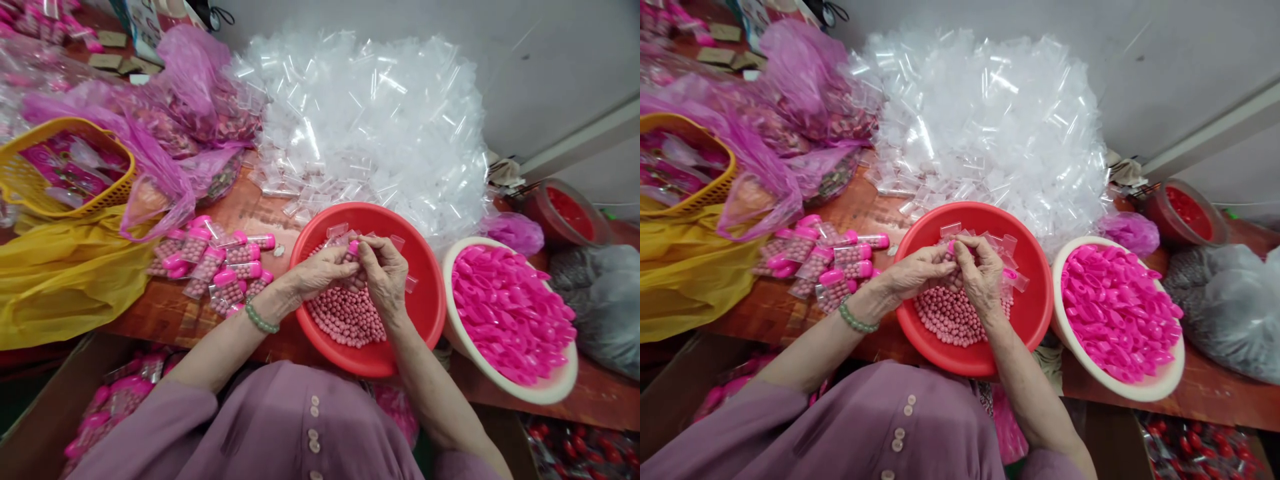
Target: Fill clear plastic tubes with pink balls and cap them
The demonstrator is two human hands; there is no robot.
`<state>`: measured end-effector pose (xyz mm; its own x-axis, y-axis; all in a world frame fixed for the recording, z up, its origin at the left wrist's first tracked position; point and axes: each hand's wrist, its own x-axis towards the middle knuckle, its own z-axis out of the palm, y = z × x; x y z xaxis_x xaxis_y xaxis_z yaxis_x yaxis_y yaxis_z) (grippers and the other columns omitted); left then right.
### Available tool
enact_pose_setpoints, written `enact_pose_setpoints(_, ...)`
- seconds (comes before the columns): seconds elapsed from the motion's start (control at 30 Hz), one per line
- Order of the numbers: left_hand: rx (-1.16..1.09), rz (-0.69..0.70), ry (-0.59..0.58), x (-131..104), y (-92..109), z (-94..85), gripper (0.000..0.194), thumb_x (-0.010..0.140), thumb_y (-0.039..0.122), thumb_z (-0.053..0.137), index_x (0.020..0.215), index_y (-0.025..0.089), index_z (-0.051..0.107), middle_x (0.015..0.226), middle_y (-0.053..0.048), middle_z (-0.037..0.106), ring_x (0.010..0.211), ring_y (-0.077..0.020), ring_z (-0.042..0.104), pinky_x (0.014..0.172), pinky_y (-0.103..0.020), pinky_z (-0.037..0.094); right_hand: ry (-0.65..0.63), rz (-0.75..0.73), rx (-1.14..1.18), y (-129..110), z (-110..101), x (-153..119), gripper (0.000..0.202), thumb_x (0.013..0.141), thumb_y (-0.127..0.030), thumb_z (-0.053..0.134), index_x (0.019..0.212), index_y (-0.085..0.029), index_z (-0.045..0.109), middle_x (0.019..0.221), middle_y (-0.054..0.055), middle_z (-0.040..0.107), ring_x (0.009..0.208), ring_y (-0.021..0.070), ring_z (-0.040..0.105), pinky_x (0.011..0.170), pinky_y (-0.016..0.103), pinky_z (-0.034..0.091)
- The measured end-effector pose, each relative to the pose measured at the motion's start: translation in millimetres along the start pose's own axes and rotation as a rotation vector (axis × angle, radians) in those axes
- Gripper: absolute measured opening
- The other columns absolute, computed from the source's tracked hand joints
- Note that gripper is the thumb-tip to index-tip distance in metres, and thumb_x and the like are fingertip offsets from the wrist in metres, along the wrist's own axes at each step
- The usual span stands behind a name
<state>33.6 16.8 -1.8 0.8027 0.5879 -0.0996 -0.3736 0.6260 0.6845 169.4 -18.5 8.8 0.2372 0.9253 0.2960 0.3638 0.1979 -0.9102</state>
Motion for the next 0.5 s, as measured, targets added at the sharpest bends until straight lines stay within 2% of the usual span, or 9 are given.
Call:
enact_pose_setpoints(0.07, -0.045, 0.017, 0.026, -1.2, 2.2, -0.2, 0.045, 0.063, 0.04, 0.087, 0.091, 0.013, 0.065, 0.076, -0.001, 0.06, 0.068, -0.0099, 0.057, 0.068, -0.023, 0.047, -0.105, -0.135, -0.144, 2.5, -7.4, 0.6, 0.031, 0.088, -0.044, 0.063, 0.11, -0.022, 0.064, 0.108, 0.008, 0.071, 0.097, 0.0214, 0.068, 0.088, 0.041, 0.055)
enact_pose_setpoints(0.17, -0.077, 0.025, 0.049, -1.2, 3.7, -1.2, 0.043, 0.062, 0.038, 0.088, 0.086, 0.011, 0.064, 0.076, -0.002, 0.062, 0.068, -0.0098, 0.057, 0.066, -0.022, 0.045, -0.275, -0.336, -0.338, 6.1, -17.8, 2.0, 0.067, 0.075, -0.05, 0.076, 0.131, -0.02, 0.053, 0.126, 0.014, 0.064, 0.117, 0.0289, 0.061, 0.1, 0.048, 0.051)
enact_pose_setpoints(0.23, -0.077, 0.004, 0.053, -0.7, 3.8, -2.0, 0.044, 0.063, 0.039, 0.087, 0.086, 0.01, 0.064, 0.076, -0.004, 0.063, 0.07, -0.0111, 0.059, 0.068, -0.023, 0.046, -0.325, -0.37, -0.392, 7.6, -21.2, 1.9, 0.086, 0.068, -0.053, 0.081, 0.138, -0.018, 0.046, 0.132, 0.017, 0.06, 0.123, 0.0325, 0.057, 0.103, 0.051, 0.048)
enact_pose_setpoints(0.3, -0.072, 0.02, 0.07, -0.1, 3.5, -2.6, 0.044, 0.063, 0.039, 0.087, 0.087, 0.01, 0.064, 0.077, -0.004, 0.062, 0.069, -0.0099, 0.058, 0.068, -0.022, 0.045, -0.336, -0.294, -0.345, 7.6, -21.6, 0.8, 0.08, 0.075, -0.053, 0.075, 0.141, -0.018, 0.045, 0.136, 0.016, 0.058, 0.126, 0.0316, 0.056, 0.106, 0.051, 0.047)
enact_pose_setpoints(0.4, -0.036, 0.072, 0.068, 0.5, 2.9, -2.3, 0.041, 0.067, 0.038, 0.085, 0.087, 0.01, 0.063, 0.077, -0.002, 0.06, 0.067, -0.0078, 0.055, 0.067, -0.021, 0.043, -0.278, -0.09, -0.156, 4.5, -19.6, -0.7, 0.047, 0.093, -0.045, 0.056, 0.134, -0.022, 0.055, 0.129, 0.01, 0.064, 0.118, 0.0245, 0.062, 0.103, 0.043, 0.05)
enact_pose_setpoints(0.5, 0.008, 0.081, 0.051, 0.1, 2.8, -1.6, 0.037, 0.072, 0.039, 0.081, 0.088, 0.011, 0.063, 0.078, -0.002, 0.061, 0.069, -0.0085, 0.056, 0.067, -0.022, 0.042, -0.202, -0.021, -0.094, 1.5, -19.3, 0.6, 0.036, 0.096, -0.04, 0.052, 0.124, -0.022, 0.062, 0.118, 0.008, 0.07, 0.107, 0.0218, 0.067, 0.098, 0.041, 0.053)
